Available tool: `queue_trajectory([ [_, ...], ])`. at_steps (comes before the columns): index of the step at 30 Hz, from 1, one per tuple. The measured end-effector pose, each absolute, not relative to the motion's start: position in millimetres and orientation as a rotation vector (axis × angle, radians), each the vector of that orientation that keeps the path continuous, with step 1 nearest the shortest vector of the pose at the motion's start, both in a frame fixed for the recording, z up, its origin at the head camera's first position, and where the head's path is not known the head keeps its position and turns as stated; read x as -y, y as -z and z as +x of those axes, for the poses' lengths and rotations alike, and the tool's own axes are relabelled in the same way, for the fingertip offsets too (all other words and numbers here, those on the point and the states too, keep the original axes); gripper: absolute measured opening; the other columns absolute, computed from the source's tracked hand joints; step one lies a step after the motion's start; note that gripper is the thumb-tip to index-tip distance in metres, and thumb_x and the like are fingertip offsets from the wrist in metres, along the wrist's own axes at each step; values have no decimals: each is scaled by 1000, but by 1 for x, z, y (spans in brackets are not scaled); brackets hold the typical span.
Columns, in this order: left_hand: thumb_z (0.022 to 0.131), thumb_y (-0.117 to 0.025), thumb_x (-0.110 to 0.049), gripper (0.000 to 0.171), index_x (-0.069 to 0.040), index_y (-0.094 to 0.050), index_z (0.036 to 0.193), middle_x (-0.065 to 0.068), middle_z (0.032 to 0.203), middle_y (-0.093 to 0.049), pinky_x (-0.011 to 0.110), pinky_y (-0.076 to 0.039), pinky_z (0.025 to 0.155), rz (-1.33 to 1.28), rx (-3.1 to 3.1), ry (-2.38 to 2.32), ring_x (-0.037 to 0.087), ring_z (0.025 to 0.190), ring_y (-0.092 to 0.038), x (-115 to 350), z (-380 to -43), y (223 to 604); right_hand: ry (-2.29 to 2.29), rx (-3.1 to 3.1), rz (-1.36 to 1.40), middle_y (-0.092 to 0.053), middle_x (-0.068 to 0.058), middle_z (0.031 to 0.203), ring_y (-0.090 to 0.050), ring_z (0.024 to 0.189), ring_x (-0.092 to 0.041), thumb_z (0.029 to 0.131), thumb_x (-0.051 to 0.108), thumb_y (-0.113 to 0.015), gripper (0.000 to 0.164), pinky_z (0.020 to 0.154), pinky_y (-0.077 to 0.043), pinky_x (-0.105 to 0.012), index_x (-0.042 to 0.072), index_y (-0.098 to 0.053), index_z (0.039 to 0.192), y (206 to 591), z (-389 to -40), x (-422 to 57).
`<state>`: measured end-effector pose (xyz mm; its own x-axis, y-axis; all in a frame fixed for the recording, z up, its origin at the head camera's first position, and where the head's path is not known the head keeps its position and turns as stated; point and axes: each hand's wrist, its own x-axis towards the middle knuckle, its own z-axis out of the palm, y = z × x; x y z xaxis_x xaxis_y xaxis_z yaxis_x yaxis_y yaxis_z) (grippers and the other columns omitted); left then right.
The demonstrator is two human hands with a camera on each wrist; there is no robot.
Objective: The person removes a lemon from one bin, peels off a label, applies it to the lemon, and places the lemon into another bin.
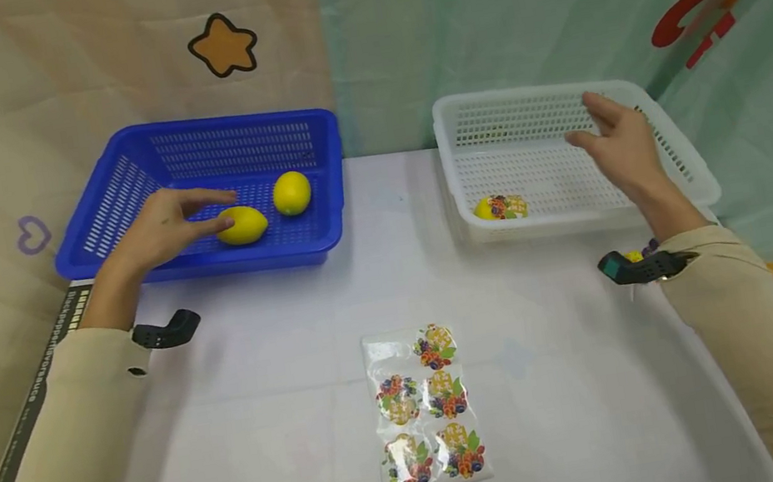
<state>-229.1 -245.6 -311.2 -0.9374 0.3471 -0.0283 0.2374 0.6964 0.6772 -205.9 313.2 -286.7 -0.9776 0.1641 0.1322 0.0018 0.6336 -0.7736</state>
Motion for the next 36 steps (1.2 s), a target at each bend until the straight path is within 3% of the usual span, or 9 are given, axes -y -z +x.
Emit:
queue_trajectory([
  [6, 92, -70, -15, 38, -2, -65, 127, 21, 135, -58, 58, -35, 109, 453, -2736, -1058, 43, 131, -45, 248, -239, 316, -1549, 2724, 139, -26, -3, 160, -25, 146, -12, 97, 17, -62, 66, 115, -30, -27, 8, -29, 154, 279, -218, -223],
  [13, 90, -71, -4, 33, 0, -68, 122, 15, 132, -61, 51, -45, 103, 491, -2669, -1063, 35, 127, -51, 245, -249, 322, -1636, 2873, 463, -22, -1, 162, -22, 147, -15, 94, 21, -67, 75, 117, -28, -30, 10, -25, 156, 289, -228, -145],
  [20, 89, -69, 1, 38, 2, -64, 127, 18, 138, -56, 55, -33, 112, 497, -2626, -962, 40, 135, -41, 245, -252, 325, -1550, 2929, 641, -14, -4, 164, -16, 149, -17, 91, 34, -70, 89, 120, -17, -31, 9, -16, 158, 320, -224, -79],
  [27, 87, -71, 3, 56, -4, -54, 140, 24, 147, -43, 61, -27, 112, 501, -2648, -786, 47, 138, -32, 241, -264, 326, -1495, 2969, 696, 4, -3, 165, -2, 150, -16, 92, 31, -69, 91, 121, -9, -34, 7, -11, 157, 334, -217, -55],
  [32, 87, -73, -2, 66, -6, -45, 147, 26, 151, -37, 63, -27, 111, 468, -2655, -697, 51, 135, -32, 240, -276, 329, -1526, 2949, 712, 6, -3, 165, 0, 150, -17, 92, 32, -68, 90, 121, -8, -35, 7, -11, 157, 337, -217, -55],
  [36, 90, -71, -4, 65, -2, -42, 148, 31, 148, -37, 61, -27, 112, 457, -2655, -699, 50, 134, -34, 238, -282, 334, -1555, 2936, 722, 7, -2, 164, 1, 149, -15, 93, 32, -68, 90, 121, -8, -35, 7, -10, 157, 340, -217, -55],
])
